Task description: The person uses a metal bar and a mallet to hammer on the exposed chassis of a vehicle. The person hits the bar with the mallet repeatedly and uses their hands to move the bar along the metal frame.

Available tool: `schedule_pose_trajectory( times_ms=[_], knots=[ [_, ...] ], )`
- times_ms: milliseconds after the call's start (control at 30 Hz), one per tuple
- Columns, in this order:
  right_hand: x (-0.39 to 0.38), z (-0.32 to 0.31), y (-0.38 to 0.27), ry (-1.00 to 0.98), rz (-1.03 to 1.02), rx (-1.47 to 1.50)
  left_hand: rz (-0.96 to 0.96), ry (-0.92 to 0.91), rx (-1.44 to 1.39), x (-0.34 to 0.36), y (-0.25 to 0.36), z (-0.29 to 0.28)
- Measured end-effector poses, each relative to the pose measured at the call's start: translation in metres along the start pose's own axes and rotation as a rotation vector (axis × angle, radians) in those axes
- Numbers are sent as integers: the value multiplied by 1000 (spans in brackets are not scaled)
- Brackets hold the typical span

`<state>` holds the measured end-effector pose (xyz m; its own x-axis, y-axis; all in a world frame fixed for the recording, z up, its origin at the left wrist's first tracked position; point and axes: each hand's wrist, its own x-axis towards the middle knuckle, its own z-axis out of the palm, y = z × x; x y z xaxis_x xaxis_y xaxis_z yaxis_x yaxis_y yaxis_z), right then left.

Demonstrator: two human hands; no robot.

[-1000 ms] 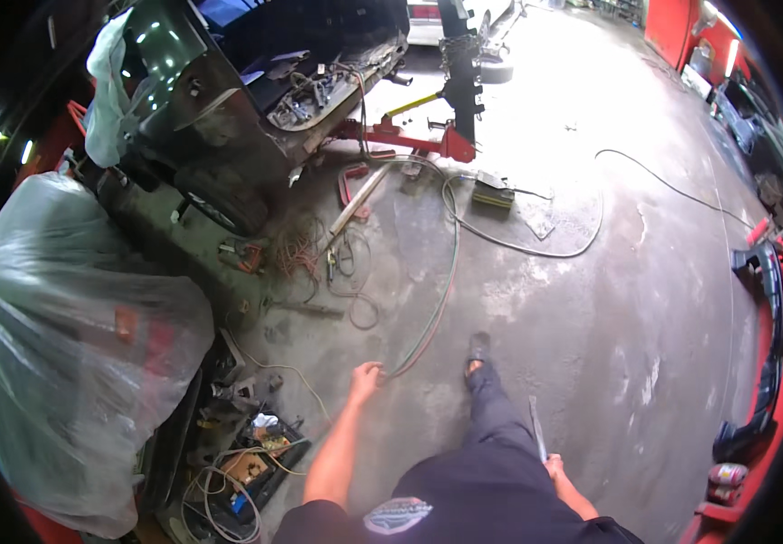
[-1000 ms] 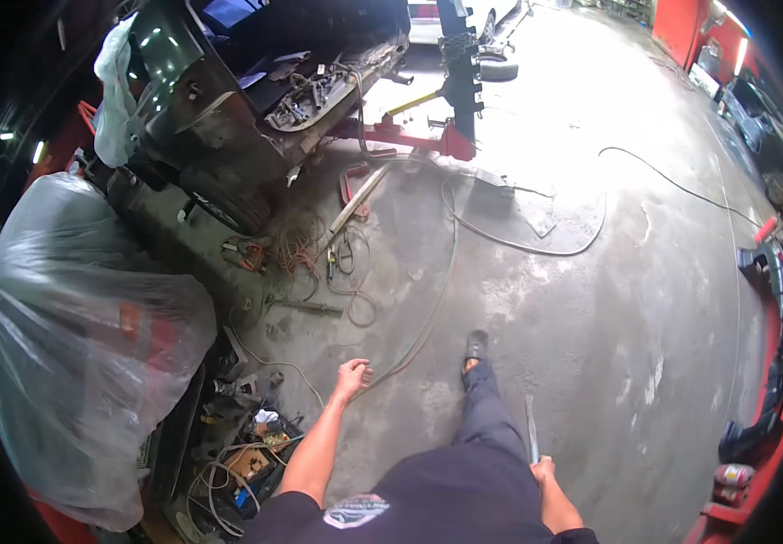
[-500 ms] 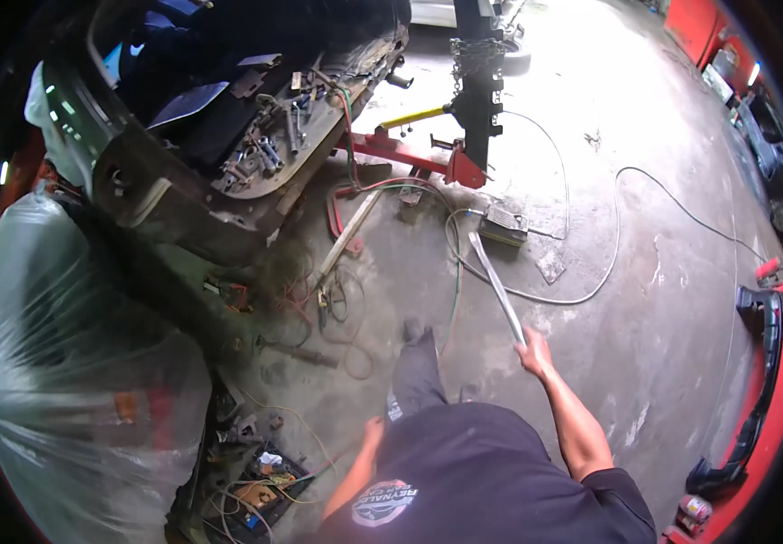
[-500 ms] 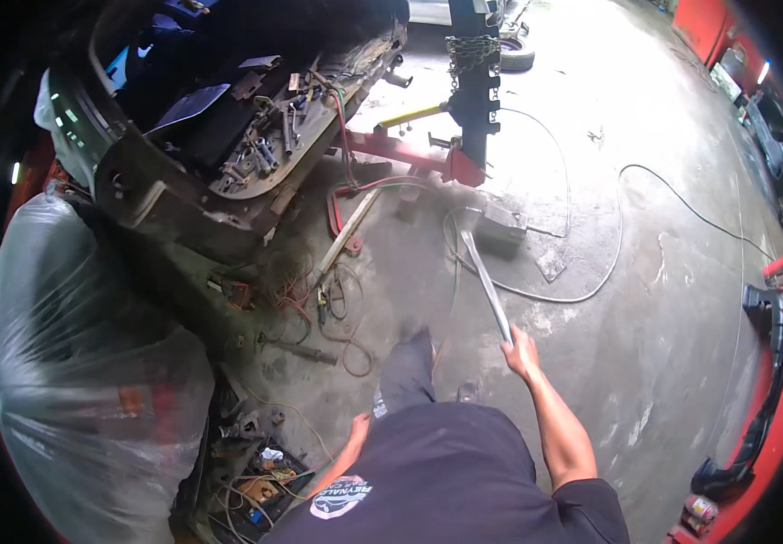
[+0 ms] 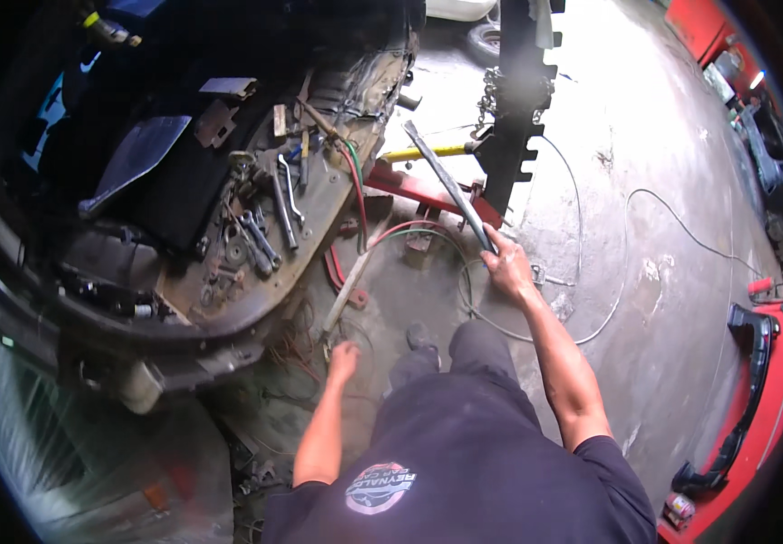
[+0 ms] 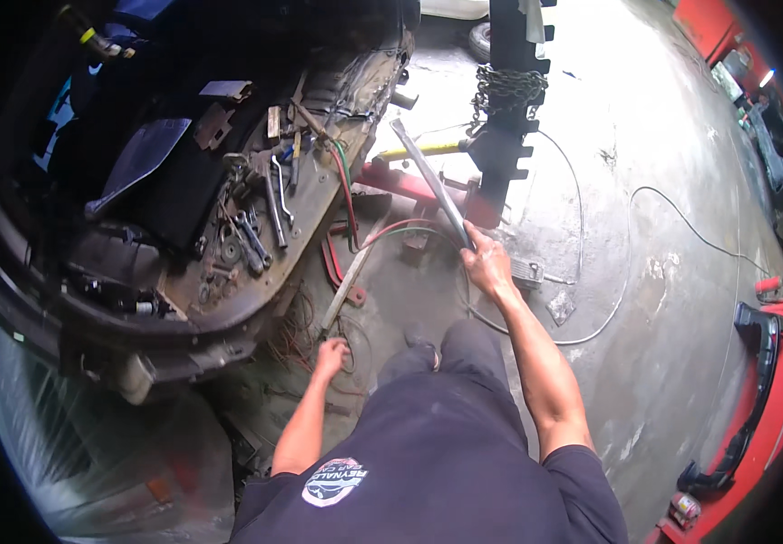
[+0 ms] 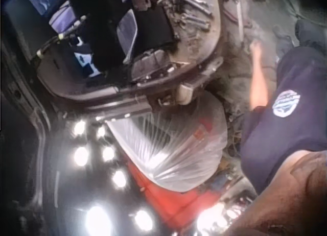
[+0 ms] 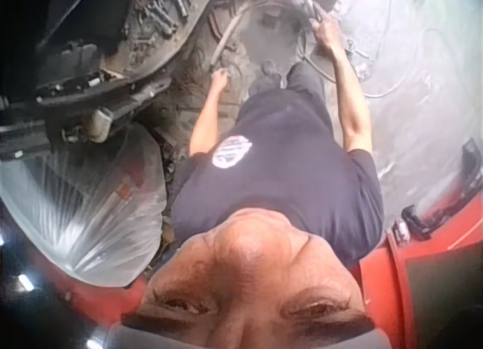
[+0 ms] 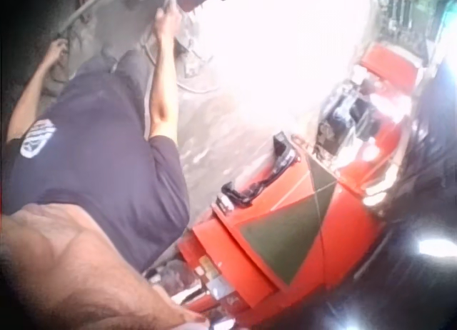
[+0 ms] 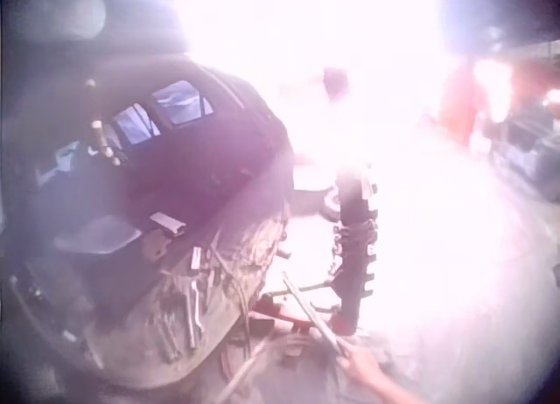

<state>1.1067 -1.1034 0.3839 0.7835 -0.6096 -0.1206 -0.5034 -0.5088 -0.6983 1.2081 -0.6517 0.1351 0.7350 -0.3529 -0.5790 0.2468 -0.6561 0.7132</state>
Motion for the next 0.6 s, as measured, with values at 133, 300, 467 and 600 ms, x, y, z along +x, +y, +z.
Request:
schedule_pose_trajectory(
  times_ms=[133, 300, 467, 600],
  knots=[
    [81, 4, -8, 26, -28, -46, 134, 90, -50, 58, 119, -57],
    [152, -16, -15, -34, -58, -107, 182, 92, -56, 105, 158, -42],
    [195, -45, -40, -137, -55, -294, 275, 14, 185, 104, 183, 23],
    [212, -65, -43, -145, -107, -293, 261, 69, 72, 132, 259, 21]
  ],
)
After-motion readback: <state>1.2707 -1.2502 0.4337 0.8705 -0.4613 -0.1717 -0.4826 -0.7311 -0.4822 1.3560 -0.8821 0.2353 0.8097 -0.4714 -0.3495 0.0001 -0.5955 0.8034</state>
